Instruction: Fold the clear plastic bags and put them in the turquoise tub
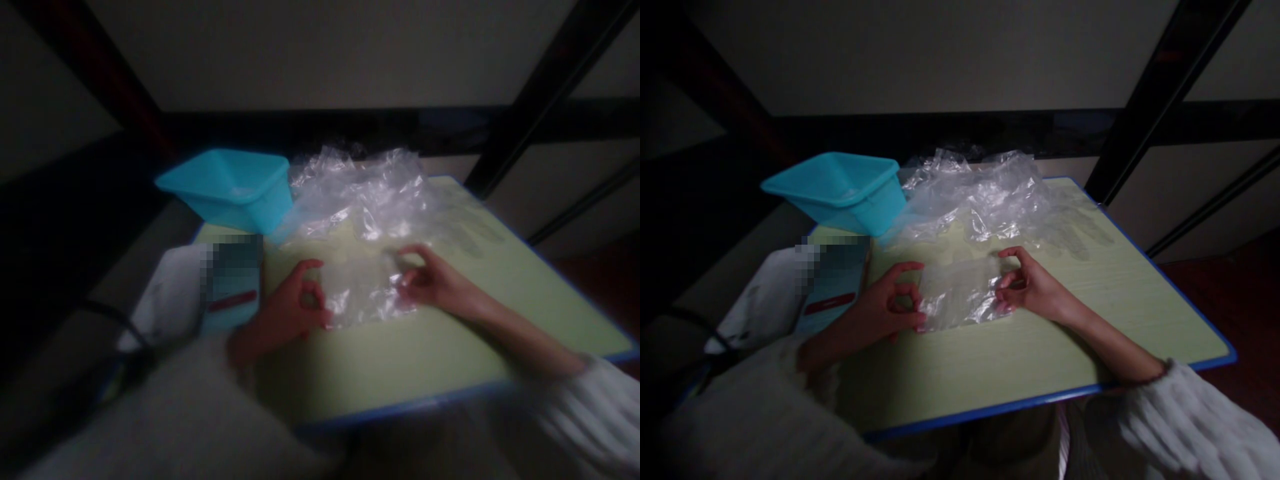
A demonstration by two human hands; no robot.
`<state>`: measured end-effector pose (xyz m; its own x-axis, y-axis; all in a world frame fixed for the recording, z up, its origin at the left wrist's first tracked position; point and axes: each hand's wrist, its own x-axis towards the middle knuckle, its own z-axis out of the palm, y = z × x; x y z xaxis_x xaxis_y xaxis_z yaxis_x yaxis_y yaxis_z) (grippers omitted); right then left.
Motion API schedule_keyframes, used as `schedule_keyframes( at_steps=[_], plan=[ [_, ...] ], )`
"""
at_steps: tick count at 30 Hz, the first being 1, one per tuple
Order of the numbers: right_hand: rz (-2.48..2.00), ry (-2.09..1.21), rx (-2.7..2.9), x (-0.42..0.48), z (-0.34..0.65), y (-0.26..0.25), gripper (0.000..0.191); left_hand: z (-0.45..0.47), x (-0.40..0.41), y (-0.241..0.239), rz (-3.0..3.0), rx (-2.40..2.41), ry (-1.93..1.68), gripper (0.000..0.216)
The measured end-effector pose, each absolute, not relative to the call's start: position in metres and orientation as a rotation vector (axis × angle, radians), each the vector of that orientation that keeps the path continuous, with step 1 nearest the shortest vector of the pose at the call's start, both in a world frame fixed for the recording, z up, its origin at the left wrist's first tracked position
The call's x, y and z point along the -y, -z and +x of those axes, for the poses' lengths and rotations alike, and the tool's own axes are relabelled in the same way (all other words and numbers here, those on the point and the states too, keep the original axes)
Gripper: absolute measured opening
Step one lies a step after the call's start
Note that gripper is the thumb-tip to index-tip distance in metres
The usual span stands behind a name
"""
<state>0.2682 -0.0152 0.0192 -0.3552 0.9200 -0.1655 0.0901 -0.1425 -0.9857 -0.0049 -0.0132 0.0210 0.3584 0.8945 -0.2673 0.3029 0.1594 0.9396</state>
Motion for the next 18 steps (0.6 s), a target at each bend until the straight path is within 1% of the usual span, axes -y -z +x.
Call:
schedule_keyframes(
  at_steps=[4, 11, 18],
  plan=[
    [-1.195, -1.590, 1.428, 0.0153, 0.2689, -0.0186, 0.069, -0.0028, 0.0146, -0.0221, 1.377, -1.181, -0.593, 0.075],
    [-1.206, -1.582, 1.489, 0.0156, 0.2705, -0.0197, 0.065, -0.0037, 0.0152, -0.0211, 1.379, -1.180, -0.583, 0.076],
    [-1.189, -1.571, 1.517, 0.0159, 0.2741, -0.0185, 0.069, -0.0056, 0.0115, -0.0163, 1.387, -1.174, -0.603, 0.070]
  ],
)
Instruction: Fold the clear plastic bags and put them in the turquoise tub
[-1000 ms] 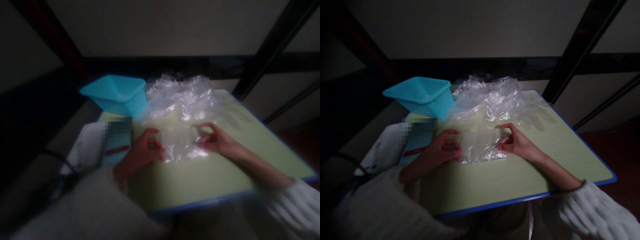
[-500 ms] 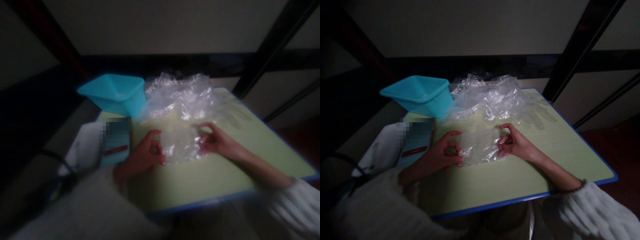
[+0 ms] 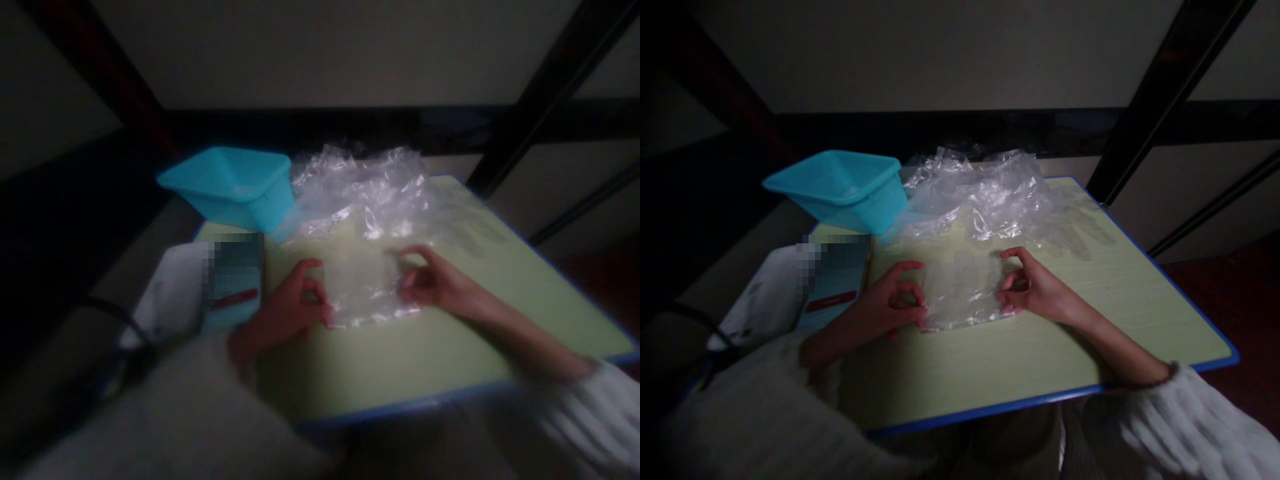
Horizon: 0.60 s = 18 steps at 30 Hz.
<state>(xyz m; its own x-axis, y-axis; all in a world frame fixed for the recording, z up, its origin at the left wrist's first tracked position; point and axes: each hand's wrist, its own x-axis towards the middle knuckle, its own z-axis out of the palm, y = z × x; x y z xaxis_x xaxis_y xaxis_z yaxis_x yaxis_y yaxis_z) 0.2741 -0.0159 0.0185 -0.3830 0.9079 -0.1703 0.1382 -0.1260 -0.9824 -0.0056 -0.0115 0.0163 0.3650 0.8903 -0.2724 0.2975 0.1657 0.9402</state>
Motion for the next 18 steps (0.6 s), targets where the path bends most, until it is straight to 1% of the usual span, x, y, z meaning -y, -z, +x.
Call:
schedule_keyframes(
  at_steps=[5, 14, 18],
  plan=[
    [-1.175, -1.534, 1.576, 0.0164, 0.2785, -0.0190, 0.074, -0.0073, 0.0124, -0.0191, 1.418, -1.186, -0.619, 0.070],
    [-1.229, -1.521, 1.610, 0.0206, 0.2825, -0.0237, 0.091, -0.0067, 0.0170, -0.0230, 1.428, -1.217, -0.603, 0.085],
    [-1.241, -1.517, 1.601, 0.0216, 0.2811, -0.0219, 0.096, -0.0054, 0.0193, -0.0218, 1.440, -1.178, -0.602, 0.086]
  ],
)
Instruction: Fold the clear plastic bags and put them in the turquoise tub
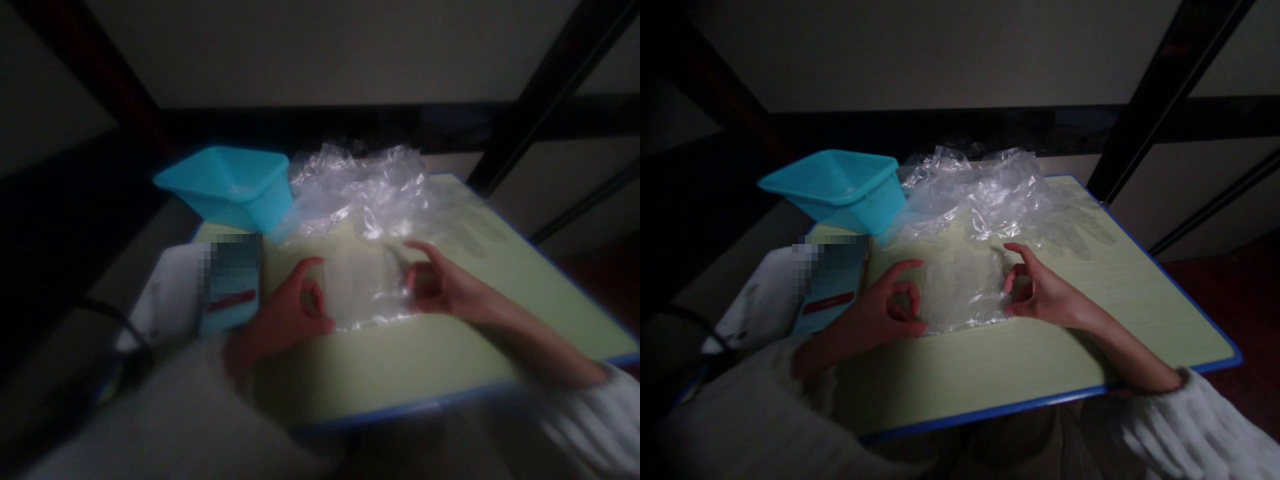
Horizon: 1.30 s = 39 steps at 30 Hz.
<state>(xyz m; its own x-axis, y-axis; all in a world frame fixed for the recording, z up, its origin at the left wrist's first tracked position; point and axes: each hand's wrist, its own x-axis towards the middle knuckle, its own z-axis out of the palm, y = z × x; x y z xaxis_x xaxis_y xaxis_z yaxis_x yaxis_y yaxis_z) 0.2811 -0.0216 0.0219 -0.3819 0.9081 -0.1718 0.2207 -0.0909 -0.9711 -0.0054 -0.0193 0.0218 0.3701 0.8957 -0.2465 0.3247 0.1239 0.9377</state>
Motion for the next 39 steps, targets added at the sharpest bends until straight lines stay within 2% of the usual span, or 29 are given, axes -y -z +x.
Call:
schedule_keyframes(
  at_steps=[9, 14, 16, 19, 21, 23, 27, 39],
  plan=[
    [-1.231, -1.470, 1.633, 0.022, 0.281, -0.020, 0.102, -0.002, 0.022, -0.026, 1.439, -1.174, -0.607, 0.083],
    [-1.255, -1.356, 1.776, 0.023, 0.282, -0.020, 0.096, -0.001, 0.022, -0.024, 1.493, -1.155, -0.613, 0.081],
    [-1.267, -1.194, 1.865, 0.024, 0.281, -0.022, 0.083, -0.001, 0.023, -0.022, 1.603, -1.206, -0.665, 0.072],
    [-1.283, -0.707, 2.038, 0.026, 0.277, -0.028, 0.047, 0.000, 0.026, -0.020, 1.929, -1.324, -0.748, 0.052],
    [-1.207, -0.399, 2.213, 0.027, 0.273, -0.030, 0.037, 0.000, 0.030, -0.017, 2.193, -1.306, -0.712, 0.042],
    [-1.092, -0.236, 2.415, 0.027, 0.269, -0.027, 0.048, 0.000, 0.033, -0.013, 2.415, -1.201, -0.605, 0.042],
    [-1.062, -0.146, 2.666, 0.024, 0.266, -0.014, 0.072, 0.000, 0.033, -0.004, 2.666, -1.072, -0.348, 0.061],
    [-1.220, -0.019, 2.680, 0.026, 0.272, 0.000, 0.084, -0.003, 0.026, -0.005, 2.775, -1.222, -0.100, 0.078]
  ],
)
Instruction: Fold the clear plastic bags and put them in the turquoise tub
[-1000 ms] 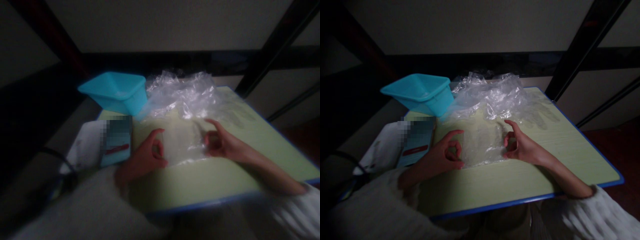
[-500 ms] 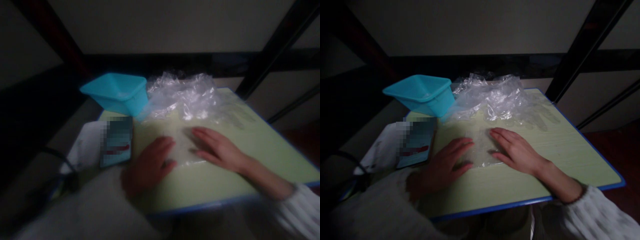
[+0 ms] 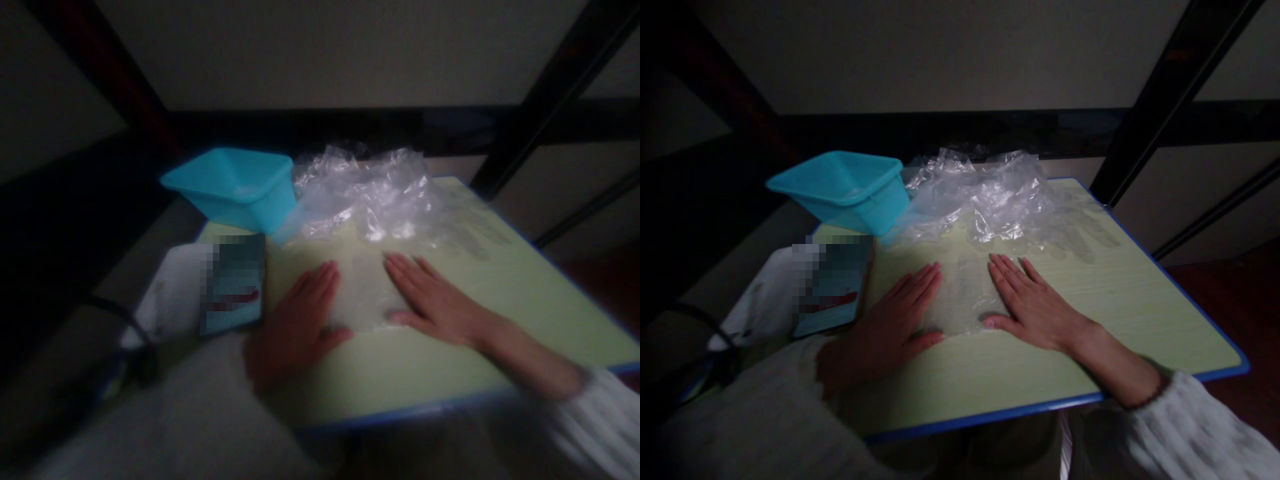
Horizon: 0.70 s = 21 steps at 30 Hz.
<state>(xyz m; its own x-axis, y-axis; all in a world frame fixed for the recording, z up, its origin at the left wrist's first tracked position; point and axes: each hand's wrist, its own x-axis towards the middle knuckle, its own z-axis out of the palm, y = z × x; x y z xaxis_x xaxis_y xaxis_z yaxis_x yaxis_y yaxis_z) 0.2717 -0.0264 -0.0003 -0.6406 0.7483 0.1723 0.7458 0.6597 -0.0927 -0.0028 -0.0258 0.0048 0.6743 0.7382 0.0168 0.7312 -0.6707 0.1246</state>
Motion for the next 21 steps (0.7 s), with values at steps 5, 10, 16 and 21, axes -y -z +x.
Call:
schedule_keyframes(
  at_steps=[5, 10, 16, 21],
  plan=[
    [-1.233, -0.003, 2.653, 0.0271, 0.2715, 0.0033, 0.083, -0.0043, 0.0241, -0.0048, 2.753, -1.257, -0.070, 0.079],
    [-1.220, -0.006, 2.640, 0.0274, 0.2719, 0.0020, 0.083, -0.0055, 0.0234, -0.0043, 2.744, -1.249, -0.148, 0.077],
    [-1.230, 0.044, 2.665, 0.0271, 0.2757, 0.0004, 0.084, -0.0057, 0.0221, -0.0031, 2.716, -1.276, -0.192, 0.068],
    [-1.254, 0.027, 2.651, 0.0272, 0.2769, 0.0013, 0.082, -0.0062, 0.0212, -0.0026, 2.691, -1.379, -0.214, 0.066]
  ],
)
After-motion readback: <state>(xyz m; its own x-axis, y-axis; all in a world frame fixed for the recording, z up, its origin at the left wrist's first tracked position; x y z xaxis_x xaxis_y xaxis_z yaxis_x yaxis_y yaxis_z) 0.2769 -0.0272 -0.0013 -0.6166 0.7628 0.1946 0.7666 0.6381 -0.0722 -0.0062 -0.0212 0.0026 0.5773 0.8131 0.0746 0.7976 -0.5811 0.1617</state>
